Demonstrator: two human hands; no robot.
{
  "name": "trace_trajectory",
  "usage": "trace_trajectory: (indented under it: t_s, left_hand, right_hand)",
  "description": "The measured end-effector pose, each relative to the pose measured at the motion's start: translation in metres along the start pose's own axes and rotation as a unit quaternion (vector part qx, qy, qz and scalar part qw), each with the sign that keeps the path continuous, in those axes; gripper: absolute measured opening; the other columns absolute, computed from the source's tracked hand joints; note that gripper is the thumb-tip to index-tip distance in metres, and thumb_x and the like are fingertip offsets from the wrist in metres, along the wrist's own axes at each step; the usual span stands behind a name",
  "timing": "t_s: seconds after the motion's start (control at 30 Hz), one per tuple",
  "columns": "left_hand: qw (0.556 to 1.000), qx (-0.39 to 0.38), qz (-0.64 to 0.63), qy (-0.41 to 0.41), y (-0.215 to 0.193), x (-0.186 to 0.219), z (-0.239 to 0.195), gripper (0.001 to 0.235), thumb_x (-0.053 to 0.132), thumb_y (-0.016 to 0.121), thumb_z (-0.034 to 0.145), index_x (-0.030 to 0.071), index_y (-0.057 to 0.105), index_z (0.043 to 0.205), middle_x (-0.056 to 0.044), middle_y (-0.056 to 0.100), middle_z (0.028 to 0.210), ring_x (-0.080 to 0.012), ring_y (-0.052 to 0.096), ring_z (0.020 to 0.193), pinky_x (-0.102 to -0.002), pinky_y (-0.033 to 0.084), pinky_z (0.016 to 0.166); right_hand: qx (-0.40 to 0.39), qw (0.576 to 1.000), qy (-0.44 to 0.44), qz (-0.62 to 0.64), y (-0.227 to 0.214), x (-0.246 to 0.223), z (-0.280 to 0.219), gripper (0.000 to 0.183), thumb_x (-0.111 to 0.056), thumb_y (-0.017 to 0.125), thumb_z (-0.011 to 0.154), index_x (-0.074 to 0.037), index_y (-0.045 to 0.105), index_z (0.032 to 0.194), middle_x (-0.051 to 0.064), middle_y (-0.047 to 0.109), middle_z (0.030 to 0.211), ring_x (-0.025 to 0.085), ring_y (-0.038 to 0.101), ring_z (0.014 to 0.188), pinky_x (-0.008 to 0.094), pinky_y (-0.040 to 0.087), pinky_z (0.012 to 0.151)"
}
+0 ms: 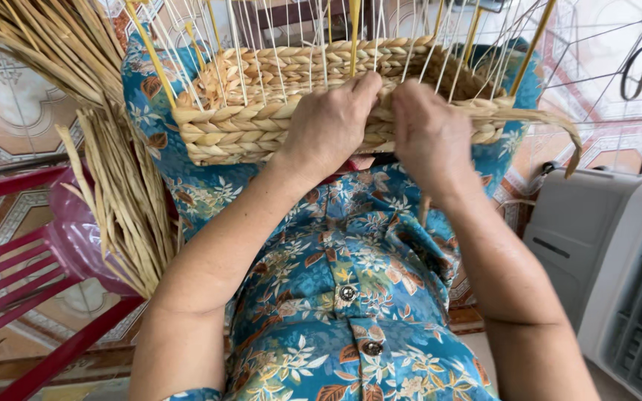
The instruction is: The person weaves dried palm leaves into a rectangular basket using a yellow wire frame jig. They interlace the leaves through vertical wires, pull them tight, and occasionally trim excess material with scissors.
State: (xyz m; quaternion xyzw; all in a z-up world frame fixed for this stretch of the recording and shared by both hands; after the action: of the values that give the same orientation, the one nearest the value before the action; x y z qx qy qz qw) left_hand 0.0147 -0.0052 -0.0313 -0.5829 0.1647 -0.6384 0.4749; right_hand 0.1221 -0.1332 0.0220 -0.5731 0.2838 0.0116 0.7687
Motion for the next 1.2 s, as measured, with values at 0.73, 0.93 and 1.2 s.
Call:
trace_trajectory:
  t_s: [0.73,0.93,1.2]
  left_hand:
    - [0.988,0.087,-0.123,-0.026,0.01,-0.001,-0.016,0.01,0.013,0.047,0.114,0.005,0.047,0.106,0.001,0.052,0.056,-0.0071,0.049,0.039,-0.025,0.036,0.028]
    - [0.976,0.034,-0.212,-0.02,0.0,-0.009,-0.021,0.005,0.009,0.052,0.111,0.006,0.048,0.112,-0.006,0.061,0.064,-0.008,0.055,0.043,-0.02,0.042,0.029]
    - [0.991,-0.045,-0.112,-0.057,0.004,-0.006,0.014,0.006,0.005,0.055,0.105,0.001,0.055,0.101,-0.006,0.063,0.067,-0.0107,0.055,0.046,-0.023,0.044,0.034]
  right_hand:
    - [-0.091,0.996,-0.011,0.022,-0.034,-0.007,0.009,0.021,-0.002,0.067,0.101,-0.004,0.069,0.121,0.01,0.072,0.096,0.023,0.07,0.082,0.034,0.051,0.069]
    - [-0.05,0.869,0.114,0.48,0.006,0.025,0.035,0.01,-0.003,0.058,0.106,0.002,0.066,0.11,0.011,0.069,0.094,0.015,0.068,0.08,0.026,0.056,0.071]
    - [-0.019,0.928,0.042,0.369,-0.015,-0.003,-0.012,0.009,0.0,0.059,0.107,0.001,0.063,0.115,0.012,0.074,0.105,0.013,0.07,0.086,0.024,0.058,0.078]
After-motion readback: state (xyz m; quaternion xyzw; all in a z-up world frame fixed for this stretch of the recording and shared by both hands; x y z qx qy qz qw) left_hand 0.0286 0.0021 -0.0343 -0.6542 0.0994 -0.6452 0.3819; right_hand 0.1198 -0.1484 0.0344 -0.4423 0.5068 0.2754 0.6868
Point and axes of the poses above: each hand's wrist, its own z-axis towards the middle knuckle, its own y-axis out of the palm, x = y × z, the point moved 1 cm from there along z, towards the middle knuckle
